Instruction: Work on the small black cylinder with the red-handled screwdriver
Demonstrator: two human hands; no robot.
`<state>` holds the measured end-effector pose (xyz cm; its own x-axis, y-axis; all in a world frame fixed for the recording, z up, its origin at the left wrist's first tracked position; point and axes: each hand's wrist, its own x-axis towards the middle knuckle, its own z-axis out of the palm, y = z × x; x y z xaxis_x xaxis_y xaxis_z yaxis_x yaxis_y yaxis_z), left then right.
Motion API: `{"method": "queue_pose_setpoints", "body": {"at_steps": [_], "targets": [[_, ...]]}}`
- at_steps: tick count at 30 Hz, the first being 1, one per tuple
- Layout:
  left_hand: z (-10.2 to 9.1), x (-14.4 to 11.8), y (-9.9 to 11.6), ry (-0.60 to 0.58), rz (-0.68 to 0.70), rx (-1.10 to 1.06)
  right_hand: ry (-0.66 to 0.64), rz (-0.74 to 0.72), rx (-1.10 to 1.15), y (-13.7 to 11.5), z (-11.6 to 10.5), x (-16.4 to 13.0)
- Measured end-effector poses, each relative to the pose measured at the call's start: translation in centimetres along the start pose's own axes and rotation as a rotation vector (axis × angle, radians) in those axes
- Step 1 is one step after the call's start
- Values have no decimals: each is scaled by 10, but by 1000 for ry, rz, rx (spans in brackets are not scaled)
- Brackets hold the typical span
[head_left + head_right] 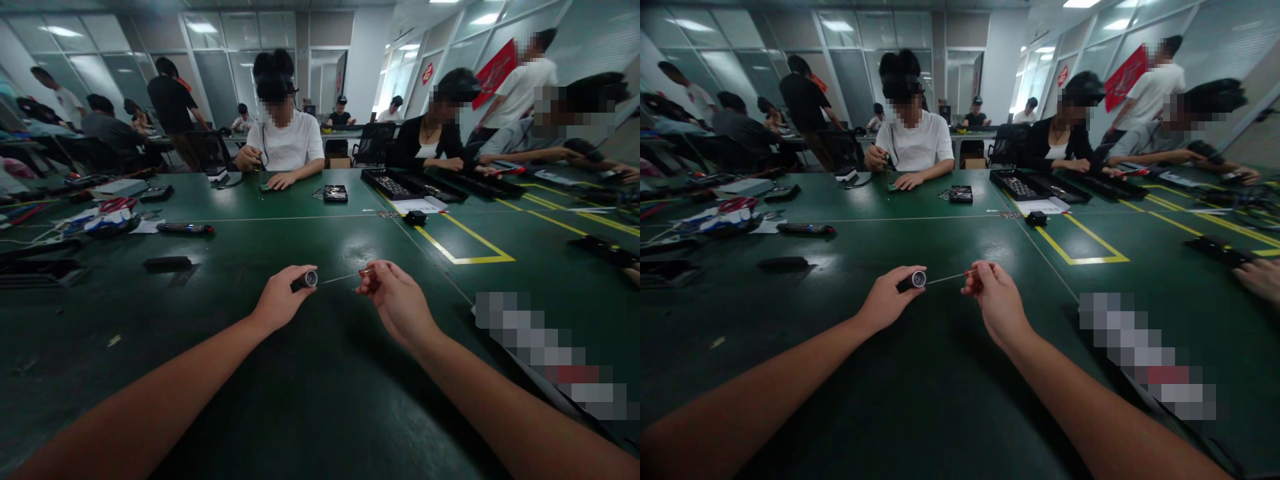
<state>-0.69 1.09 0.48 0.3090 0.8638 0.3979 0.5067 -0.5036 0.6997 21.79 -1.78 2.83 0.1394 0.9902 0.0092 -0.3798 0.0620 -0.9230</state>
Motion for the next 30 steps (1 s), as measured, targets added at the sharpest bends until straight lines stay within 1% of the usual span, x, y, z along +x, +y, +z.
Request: {"method": "queue_pose_setpoints", "body": {"at_steps": [2,6,14,17,21,24,30], "targets": [[0,-1,0,-18,7,-4,-4,-93,-67,2,1,-3],[1,-5,3,-42,40,-12,-30,-221,-247,6,3,-9],[3,-6,2,-73,91,61,-71,-437,-545,1,3,-20],[3,-6,3,-75,92,76,-97,-477,-610,0,3,-23],[3,-5,3,-62,88,67,-81,-500,-632,0,2,-24],[3,-5,3,-59,106,66,-75,-506,-632,-1,1,-24],[4,-6,2,-60,153,94,-118,-523,-702,-1,3,-25]]}}
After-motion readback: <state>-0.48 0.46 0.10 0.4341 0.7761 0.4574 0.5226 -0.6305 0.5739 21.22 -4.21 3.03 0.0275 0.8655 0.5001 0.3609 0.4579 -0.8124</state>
